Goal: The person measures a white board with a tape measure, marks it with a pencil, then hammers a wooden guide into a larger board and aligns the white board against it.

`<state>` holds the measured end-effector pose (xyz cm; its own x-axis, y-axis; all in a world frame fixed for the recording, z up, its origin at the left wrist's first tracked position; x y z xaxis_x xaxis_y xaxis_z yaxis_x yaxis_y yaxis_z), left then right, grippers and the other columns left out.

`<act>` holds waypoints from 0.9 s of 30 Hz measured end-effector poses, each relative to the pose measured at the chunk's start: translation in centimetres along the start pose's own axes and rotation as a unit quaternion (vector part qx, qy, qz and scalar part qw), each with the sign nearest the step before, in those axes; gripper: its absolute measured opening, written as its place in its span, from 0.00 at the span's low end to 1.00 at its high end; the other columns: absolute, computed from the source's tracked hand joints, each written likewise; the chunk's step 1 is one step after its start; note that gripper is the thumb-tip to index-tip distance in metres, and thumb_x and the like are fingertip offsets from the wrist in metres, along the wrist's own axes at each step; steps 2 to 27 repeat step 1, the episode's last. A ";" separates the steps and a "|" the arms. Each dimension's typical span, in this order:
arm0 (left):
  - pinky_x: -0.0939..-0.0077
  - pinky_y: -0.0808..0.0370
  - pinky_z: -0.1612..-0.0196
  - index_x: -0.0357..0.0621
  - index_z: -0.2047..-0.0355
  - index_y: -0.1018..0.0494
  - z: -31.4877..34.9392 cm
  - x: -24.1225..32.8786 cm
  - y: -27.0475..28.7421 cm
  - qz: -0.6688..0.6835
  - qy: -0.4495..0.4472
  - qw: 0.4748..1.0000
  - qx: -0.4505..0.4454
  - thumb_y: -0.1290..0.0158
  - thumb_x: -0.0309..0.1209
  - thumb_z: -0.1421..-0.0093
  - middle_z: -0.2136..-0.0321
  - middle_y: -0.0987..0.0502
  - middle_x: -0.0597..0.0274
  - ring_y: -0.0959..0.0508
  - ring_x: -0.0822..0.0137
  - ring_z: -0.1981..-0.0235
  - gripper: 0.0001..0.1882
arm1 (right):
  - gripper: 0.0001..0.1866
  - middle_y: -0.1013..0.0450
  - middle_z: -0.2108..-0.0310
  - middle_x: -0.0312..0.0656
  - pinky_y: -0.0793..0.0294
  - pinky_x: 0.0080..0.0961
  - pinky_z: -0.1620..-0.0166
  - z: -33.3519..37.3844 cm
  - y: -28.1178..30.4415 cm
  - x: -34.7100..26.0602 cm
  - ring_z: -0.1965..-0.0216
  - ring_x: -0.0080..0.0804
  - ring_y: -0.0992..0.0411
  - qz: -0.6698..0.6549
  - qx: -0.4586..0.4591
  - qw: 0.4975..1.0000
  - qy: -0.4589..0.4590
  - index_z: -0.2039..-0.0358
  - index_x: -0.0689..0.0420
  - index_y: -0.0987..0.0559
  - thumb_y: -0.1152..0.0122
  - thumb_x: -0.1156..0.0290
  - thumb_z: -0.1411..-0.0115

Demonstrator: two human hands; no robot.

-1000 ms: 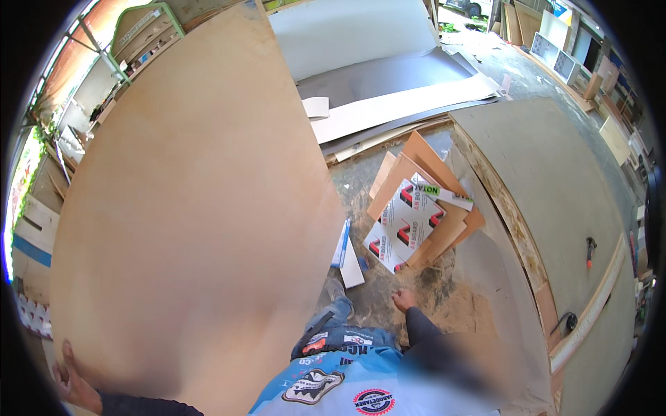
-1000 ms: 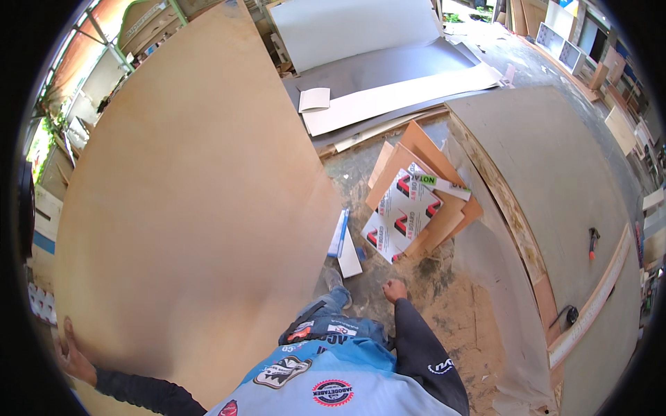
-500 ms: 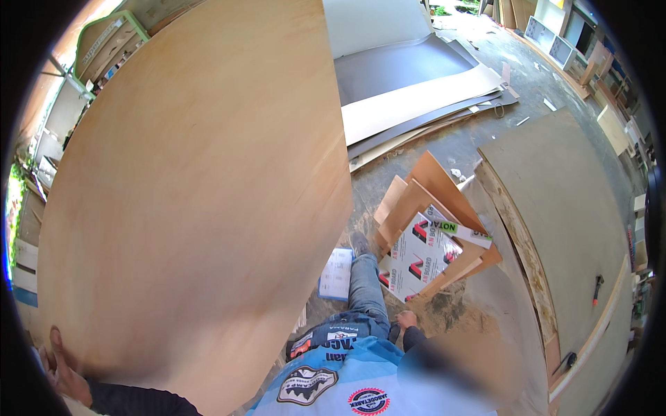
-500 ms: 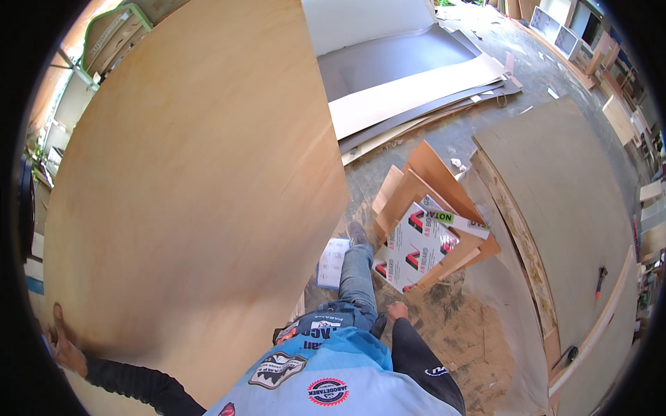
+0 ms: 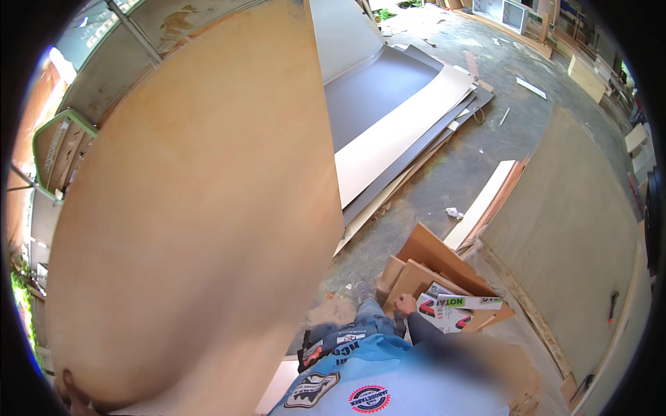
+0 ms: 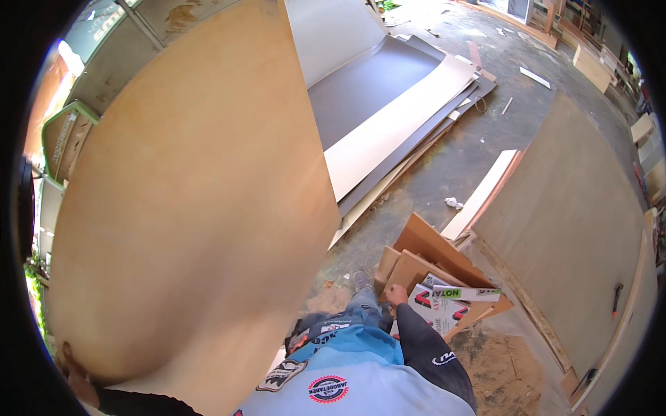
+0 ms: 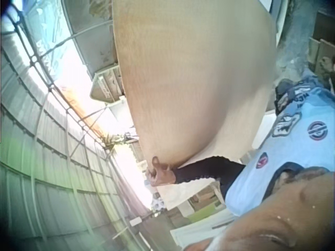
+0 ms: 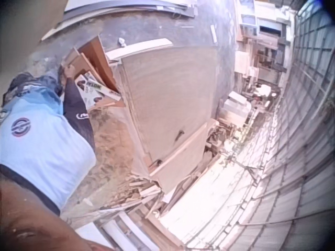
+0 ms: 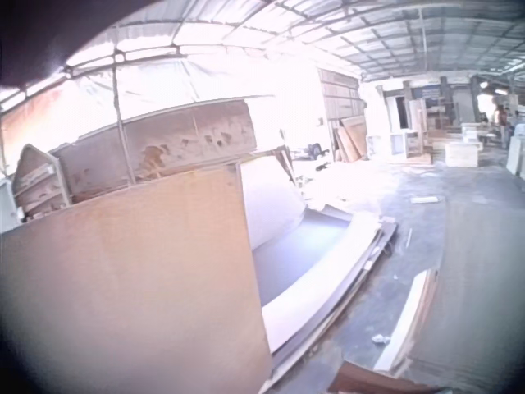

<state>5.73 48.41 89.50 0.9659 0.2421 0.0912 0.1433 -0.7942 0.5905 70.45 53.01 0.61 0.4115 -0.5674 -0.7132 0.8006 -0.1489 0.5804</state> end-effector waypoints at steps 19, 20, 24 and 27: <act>0.74 0.27 0.62 0.29 0.61 0.25 -0.3 -3.9 -0.6 0.016 0.000 1.000 -0.004 0.39 0.48 0.44 0.71 0.22 0.50 0.24 0.64 0.70 0.28 | 0.12 0.24 0.80 0.46 0.24 0.30 0.73 -2.8 2.0 -1.0 0.79 0.32 0.24 -0.058 0.024 0.998 -0.019 0.74 0.64 0.20 0.44 0.67 0.46; 0.74 0.27 0.62 0.29 0.61 0.25 -0.3 -3.9 -0.6 0.016 0.000 1.000 -0.004 0.39 0.48 0.44 0.71 0.22 0.50 0.24 0.64 0.70 0.28 | 0.12 0.24 0.80 0.46 0.24 0.30 0.73 -2.8 2.0 -1.0 0.79 0.32 0.24 -0.058 0.024 0.998 -0.019 0.74 0.64 0.20 0.44 0.67 0.46; 0.74 0.27 0.62 0.29 0.61 0.25 -0.3 -3.9 -0.6 0.016 0.000 1.000 -0.004 0.39 0.48 0.44 0.71 0.22 0.50 0.24 0.64 0.70 0.28 | 0.12 0.24 0.80 0.46 0.24 0.30 0.73 -2.8 2.0 -1.0 0.79 0.32 0.24 -0.058 0.024 0.998 -0.019 0.74 0.64 0.20 0.44 0.67 0.46; 0.74 0.27 0.62 0.29 0.61 0.25 -0.3 -3.9 -0.6 0.016 0.000 1.000 -0.004 0.39 0.48 0.44 0.71 0.22 0.50 0.24 0.64 0.70 0.28 | 0.12 0.24 0.80 0.46 0.24 0.30 0.73 -2.8 2.0 -1.0 0.79 0.32 0.24 -0.058 0.024 0.998 -0.019 0.74 0.64 0.20 0.44 0.67 0.46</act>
Point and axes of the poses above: each hand's wrist, its own z-axis away from the middle knuckle, its own y-axis out of the back of the hand, x = y × z, the point moved 10 cm from there along -z, towards the middle knuckle
